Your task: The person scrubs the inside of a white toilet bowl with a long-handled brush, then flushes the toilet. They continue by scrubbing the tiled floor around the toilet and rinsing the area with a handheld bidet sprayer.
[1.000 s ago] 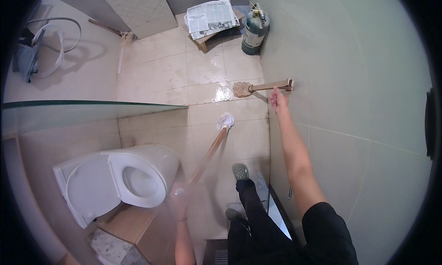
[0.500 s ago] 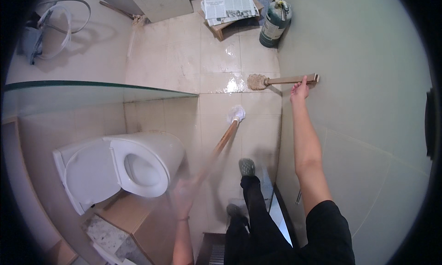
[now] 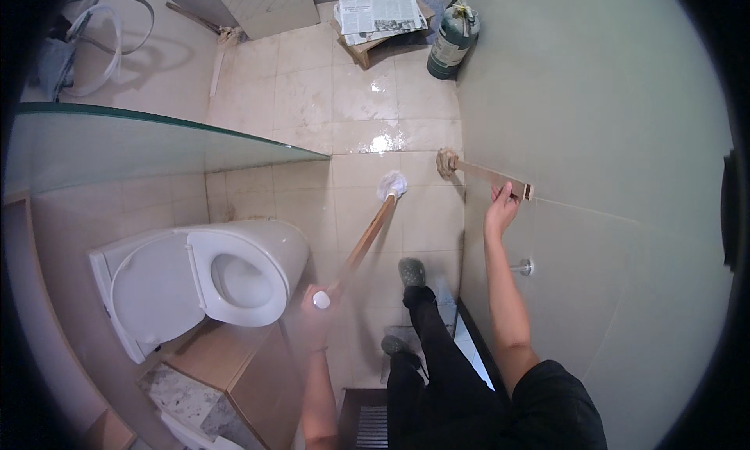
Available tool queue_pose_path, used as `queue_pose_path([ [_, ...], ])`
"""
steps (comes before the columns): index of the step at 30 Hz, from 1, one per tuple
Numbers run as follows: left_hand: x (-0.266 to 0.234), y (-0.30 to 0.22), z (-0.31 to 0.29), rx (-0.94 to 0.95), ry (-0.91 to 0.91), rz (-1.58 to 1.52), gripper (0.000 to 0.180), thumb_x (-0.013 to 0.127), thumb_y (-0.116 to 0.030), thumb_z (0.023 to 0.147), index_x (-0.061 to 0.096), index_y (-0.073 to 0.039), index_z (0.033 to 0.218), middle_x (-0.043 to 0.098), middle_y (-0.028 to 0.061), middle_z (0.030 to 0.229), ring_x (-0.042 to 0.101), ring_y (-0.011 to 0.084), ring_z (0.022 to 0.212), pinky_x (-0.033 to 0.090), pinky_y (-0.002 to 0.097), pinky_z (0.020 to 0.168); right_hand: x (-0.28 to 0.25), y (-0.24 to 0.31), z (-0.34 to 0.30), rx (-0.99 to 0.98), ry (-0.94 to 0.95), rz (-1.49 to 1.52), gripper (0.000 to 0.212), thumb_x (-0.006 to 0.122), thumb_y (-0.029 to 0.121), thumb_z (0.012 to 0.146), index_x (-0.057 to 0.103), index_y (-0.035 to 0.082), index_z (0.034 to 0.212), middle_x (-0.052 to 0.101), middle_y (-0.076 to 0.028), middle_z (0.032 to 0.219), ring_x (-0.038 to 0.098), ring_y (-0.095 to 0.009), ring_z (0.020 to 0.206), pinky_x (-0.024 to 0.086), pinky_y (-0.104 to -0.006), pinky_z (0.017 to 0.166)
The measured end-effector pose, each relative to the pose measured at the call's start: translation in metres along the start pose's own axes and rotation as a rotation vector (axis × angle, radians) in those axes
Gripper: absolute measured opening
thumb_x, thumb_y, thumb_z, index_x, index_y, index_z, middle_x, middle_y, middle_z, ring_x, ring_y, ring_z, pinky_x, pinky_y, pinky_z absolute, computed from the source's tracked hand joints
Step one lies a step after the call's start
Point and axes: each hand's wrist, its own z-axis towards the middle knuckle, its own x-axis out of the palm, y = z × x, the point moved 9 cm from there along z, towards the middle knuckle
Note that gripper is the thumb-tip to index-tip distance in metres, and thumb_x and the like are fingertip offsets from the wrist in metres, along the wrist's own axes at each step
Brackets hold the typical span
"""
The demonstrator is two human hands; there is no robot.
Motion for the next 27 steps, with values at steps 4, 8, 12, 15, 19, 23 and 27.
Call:
queue_pose_path([
  [4, -0.001, -0.005, -0.002, 0.005, -0.009, 0.030, 0.024, 0.083, -0.015, 0.084, 0.065, 0.000, 0.091, 0.066, 0.0036, 0.088, 0.058, 0.0119, 0.084, 0.048, 0.0279, 0.078, -0.043, -0.006, -0.025, 0.056, 0.017, -0.115, 0.057, 0.046, 0.038, 0.108, 0.049, -0.016, 0.126, 0.055, -0.027, 0.125, 0.069, -0.035, 0.108, 0.060, -0.0378, 0.090],
  [8, -0.001, -0.005, 0.002, -0.020, 0.000, -0.095, 0.024, 0.083, -0.016, 0.084, 0.066, -0.001, 0.091, 0.067, 0.0038, 0.089, 0.058, 0.0121, 0.085, 0.048, 0.0281, 0.080, -0.071, -0.010, -0.046, 0.036, 0.033, -0.139, 0.058, 0.045, 0.039, 0.108, 0.049, -0.016, 0.126, 0.057, -0.025, 0.120, 0.070, -0.034, 0.104, 0.061, -0.0381, 0.088],
  [12, -0.002, -0.006, 0.007, -0.017, 0.007, -0.121, 0.023, 0.083, -0.017, 0.084, 0.068, 0.000, 0.091, 0.068, 0.0043, 0.089, 0.058, 0.0126, 0.085, 0.048, 0.0291, 0.081, -0.078, -0.022, -0.053, 0.098, 0.011, -0.135, 0.059, 0.046, 0.041, 0.107, 0.049, -0.016, 0.124, 0.060, -0.025, 0.117, 0.071, -0.033, 0.101, 0.061, -0.0381, 0.086],
  [15, -0.002, -0.003, 0.008, -0.045, 0.019, -0.149, 0.024, 0.083, -0.017, 0.084, 0.069, 0.000, 0.091, 0.068, 0.0047, 0.088, 0.059, 0.0129, 0.085, 0.048, 0.0300, 0.082, -0.078, -0.025, -0.054, 0.091, 0.007, -0.147, 0.059, 0.047, 0.041, 0.107, 0.050, -0.015, 0.122, 0.061, -0.025, 0.115, 0.071, -0.033, 0.101, 0.061, -0.0377, 0.085],
  [19, -0.001, 0.003, 0.009, -0.060, 0.019, -0.145, 0.025, 0.084, -0.019, 0.084, 0.069, 0.000, 0.091, 0.068, 0.0046, 0.088, 0.059, 0.0127, 0.085, 0.049, 0.0298, 0.080, -0.079, -0.033, -0.052, 0.176, 0.005, -0.178, 0.057, 0.047, 0.041, 0.107, 0.051, -0.015, 0.120, 0.062, -0.024, 0.115, 0.072, -0.032, 0.100, 0.061, -0.0370, 0.083],
  [23, -0.002, 0.008, 0.011, -0.014, 0.011, -0.098, 0.027, 0.084, -0.021, 0.084, 0.069, 0.000, 0.092, 0.068, 0.0031, 0.087, 0.059, 0.0114, 0.082, 0.049, 0.0289, 0.076, -0.063, -0.019, -0.037, 0.029, 0.054, -0.208, 0.054, 0.048, 0.041, 0.107, 0.055, -0.012, 0.116, 0.064, -0.021, 0.111, 0.071, -0.029, 0.095, 0.060, -0.0358, 0.082],
  [27, -0.001, 0.020, 0.009, -0.053, 0.017, -0.108, 0.029, 0.085, -0.022, 0.084, 0.069, -0.001, 0.095, 0.067, 0.0019, 0.086, 0.057, 0.0104, 0.080, 0.049, 0.0285, 0.074, -0.046, -0.010, -0.017, -0.015, 0.084, -0.292, 0.052, 0.049, 0.043, 0.106, 0.058, -0.007, 0.112, 0.066, -0.015, 0.099, 0.069, -0.022, 0.085, 0.057, -0.0324, 0.076],
])
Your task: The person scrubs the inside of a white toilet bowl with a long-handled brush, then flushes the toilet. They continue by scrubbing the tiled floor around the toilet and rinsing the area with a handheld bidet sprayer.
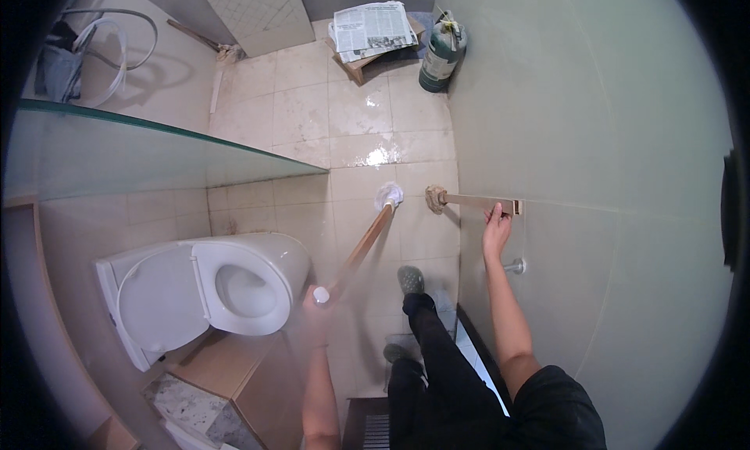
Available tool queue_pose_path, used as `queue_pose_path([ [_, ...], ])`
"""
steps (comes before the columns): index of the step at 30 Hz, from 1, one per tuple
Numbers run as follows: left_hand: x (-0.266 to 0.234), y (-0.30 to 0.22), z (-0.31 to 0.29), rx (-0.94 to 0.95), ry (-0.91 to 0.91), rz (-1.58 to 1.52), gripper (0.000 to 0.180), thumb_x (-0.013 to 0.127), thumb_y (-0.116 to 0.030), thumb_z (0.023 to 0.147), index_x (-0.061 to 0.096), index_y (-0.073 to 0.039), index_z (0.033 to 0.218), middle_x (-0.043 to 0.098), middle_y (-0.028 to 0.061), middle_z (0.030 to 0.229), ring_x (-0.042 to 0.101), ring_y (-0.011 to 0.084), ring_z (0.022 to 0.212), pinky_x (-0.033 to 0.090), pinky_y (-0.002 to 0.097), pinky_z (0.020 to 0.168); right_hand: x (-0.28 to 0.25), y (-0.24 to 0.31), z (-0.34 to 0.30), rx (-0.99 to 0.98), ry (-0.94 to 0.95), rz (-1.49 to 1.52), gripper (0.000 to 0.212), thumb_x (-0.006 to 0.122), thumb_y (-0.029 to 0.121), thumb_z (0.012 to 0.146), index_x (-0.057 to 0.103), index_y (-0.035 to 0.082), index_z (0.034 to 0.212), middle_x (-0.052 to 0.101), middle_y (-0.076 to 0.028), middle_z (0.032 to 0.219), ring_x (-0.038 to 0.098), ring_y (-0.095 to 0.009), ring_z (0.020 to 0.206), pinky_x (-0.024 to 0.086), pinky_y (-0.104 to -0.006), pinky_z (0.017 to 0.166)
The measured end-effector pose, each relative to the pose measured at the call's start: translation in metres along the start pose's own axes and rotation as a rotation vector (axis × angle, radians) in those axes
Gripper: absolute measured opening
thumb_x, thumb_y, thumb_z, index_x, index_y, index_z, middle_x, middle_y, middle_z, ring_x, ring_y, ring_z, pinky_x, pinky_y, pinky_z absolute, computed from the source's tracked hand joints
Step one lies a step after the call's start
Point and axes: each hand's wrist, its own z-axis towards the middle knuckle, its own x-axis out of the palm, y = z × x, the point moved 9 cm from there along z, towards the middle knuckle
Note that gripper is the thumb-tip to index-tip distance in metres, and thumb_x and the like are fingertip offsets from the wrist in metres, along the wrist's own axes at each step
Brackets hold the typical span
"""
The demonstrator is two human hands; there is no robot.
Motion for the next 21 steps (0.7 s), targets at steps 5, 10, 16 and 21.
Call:
queue_pose_path([
  [5, -0.005, 0.006, 0.006, 0.008, -0.045, 0.009, 0.032, 0.086, -0.024, 0.083, 0.067, 0.000, 0.095, 0.066, 0.0017, 0.085, 0.058, 0.0106, 0.080, 0.049, 0.0289, 0.073, 0.000, 0.020, 0.012, -0.045, 0.085, -0.160, 0.056, 0.047, 0.044, 0.106, 0.065, -0.009, 0.108, 0.072, -0.021, 0.095, 0.071, -0.028, 0.091, 0.053, -0.0408, 0.082],
  [10, -0.020, 0.000, 0.018, -0.013, -0.160, 0.037, 0.038, 0.087, -0.030, 0.081, 0.066, -0.001, 0.094, 0.064, 0.0003, 0.083, 0.056, 0.0105, 0.079, 0.049, 0.0295, 0.073, 0.006, 0.029, 0.002, -0.038, 0.166, -0.119, 0.053, 0.049, 0.042, 0.107, 0.065, -0.008, 0.112, 0.072, -0.018, 0.099, 0.070, -0.026, 0.088, 0.053, -0.0393, 0.082],
  [16, -0.028, -0.015, 0.028, -0.022, -0.179, -0.173, 0.035, 0.085, -0.020, 0.083, 0.062, 0.000, 0.099, 0.065, 0.0025, 0.089, 0.060, 0.0107, 0.085, 0.051, 0.0297, 0.079, 0.025, 0.055, -0.026, -0.214, 0.253, -0.078, 0.042, 0.054, 0.033, 0.106, 0.060, -0.006, 0.122, 0.067, -0.017, 0.103, 0.070, -0.024, 0.088, 0.053, -0.0374, 0.081],
  [21, -0.023, -0.001, 0.029, -0.065, -0.172, -0.053, 0.036, 0.087, -0.024, 0.081, 0.062, -0.002, 0.094, 0.064, 0.0007, 0.086, 0.058, 0.0110, 0.081, 0.050, 0.0296, 0.077, 0.045, 0.058, -0.048, -0.256, 0.334, -0.174, 0.039, 0.055, 0.032, 0.105, 0.058, -0.003, 0.123, 0.063, -0.020, 0.107, 0.069, -0.029, 0.093, 0.052, -0.0407, 0.081],
])
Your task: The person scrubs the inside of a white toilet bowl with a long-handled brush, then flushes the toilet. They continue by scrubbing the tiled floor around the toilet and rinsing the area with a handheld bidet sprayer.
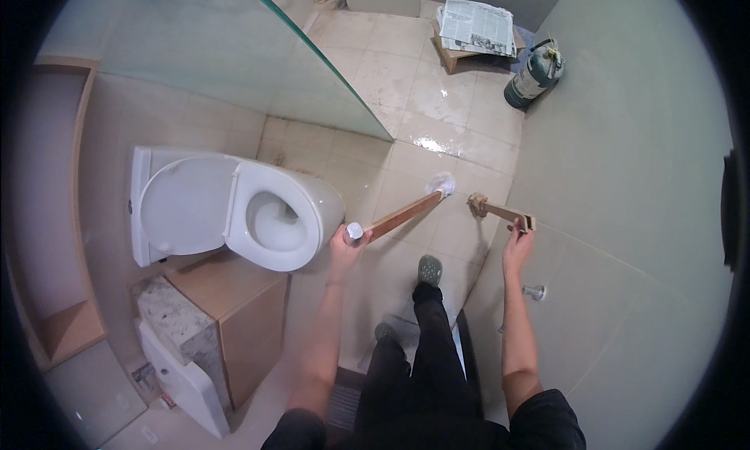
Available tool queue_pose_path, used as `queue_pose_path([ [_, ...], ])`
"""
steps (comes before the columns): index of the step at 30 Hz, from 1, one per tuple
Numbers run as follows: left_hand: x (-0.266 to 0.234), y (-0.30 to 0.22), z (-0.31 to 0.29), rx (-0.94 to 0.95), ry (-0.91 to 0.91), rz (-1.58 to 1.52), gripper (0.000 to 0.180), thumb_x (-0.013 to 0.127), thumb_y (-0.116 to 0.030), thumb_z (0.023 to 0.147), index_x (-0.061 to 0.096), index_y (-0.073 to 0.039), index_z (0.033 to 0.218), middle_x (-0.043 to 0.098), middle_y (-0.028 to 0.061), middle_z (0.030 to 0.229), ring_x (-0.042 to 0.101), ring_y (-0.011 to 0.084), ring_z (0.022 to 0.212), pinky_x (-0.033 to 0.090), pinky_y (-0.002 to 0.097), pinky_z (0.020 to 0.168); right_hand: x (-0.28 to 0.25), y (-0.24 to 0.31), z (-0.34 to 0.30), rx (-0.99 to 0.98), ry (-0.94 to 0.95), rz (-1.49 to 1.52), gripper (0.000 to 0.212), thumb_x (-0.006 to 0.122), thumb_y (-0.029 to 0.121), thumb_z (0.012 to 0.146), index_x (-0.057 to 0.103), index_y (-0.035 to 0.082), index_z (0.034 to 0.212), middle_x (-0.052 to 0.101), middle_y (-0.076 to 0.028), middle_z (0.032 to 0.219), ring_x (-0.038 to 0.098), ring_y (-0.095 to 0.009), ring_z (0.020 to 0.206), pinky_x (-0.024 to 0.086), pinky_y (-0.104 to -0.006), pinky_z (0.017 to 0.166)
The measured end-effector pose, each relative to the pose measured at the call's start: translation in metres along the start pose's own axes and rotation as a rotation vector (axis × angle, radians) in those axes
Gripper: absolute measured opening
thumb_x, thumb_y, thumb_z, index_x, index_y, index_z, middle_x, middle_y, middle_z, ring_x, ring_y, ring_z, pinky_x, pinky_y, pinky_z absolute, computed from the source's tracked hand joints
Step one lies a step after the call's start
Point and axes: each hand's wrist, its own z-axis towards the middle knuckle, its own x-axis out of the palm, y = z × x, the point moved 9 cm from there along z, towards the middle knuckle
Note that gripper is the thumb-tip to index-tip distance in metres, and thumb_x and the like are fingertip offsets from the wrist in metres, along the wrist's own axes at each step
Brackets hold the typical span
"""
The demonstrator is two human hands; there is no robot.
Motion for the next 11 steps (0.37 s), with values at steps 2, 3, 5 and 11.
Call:
queue_pose_path([
  [2, 0.001, 0.000, -0.006, 0.034, -0.003, -0.024, 0.040, 0.088, -0.029, 0.080, 0.064, -0.001, 0.097, 0.066, 0.0014, 0.089, 0.059, 0.0104, 0.083, 0.050, 0.0292, 0.078, 0.014, 0.014, -0.010, -0.093, 0.016, -0.065, 0.037, 0.056, 0.031, 0.104, 0.058, -0.002, 0.121, 0.062, -0.020, 0.108, 0.067, -0.033, 0.096, 0.051, -0.0426, 0.083],
  [3, 0.002, 0.002, -0.009, 0.013, 0.003, -0.022, 0.043, 0.089, -0.031, 0.079, 0.065, -0.001, 0.098, 0.067, 0.0018, 0.091, 0.059, 0.0100, 0.084, 0.051, 0.0290, 0.079, 0.020, 0.022, -0.015, -0.165, 0.024, -0.136, 0.036, 0.056, 0.030, 0.104, 0.059, -0.001, 0.121, 0.062, -0.020, 0.108, 0.065, -0.035, 0.097, 0.050, -0.0436, 0.084],
  [5, 0.003, 0.003, -0.013, -0.006, -0.014, -0.119, 0.044, 0.090, -0.032, 0.079, 0.066, -0.001, 0.098, 0.067, 0.0017, 0.091, 0.059, 0.0102, 0.084, 0.051, 0.0291, 0.080, 0.033, 0.029, -0.024, -0.229, 0.055, -0.214, 0.034, 0.056, 0.030, 0.103, 0.060, -0.001, 0.119, 0.061, -0.021, 0.108, 0.063, -0.039, 0.100, 0.049, -0.0452, 0.087],
  [11, 0.012, -0.004, -0.006, -0.005, 0.012, -0.190, 0.045, 0.091, -0.031, 0.077, 0.067, 0.000, 0.099, 0.068, 0.0020, 0.091, 0.061, 0.0119, 0.086, 0.051, 0.0302, 0.082, 0.024, -0.014, -0.021, 0.003, 0.088, -0.185, 0.039, 0.059, 0.029, 0.102, 0.055, 0.000, 0.127, 0.058, -0.023, 0.120, 0.061, -0.036, 0.110, 0.046, -0.0477, 0.092],
])
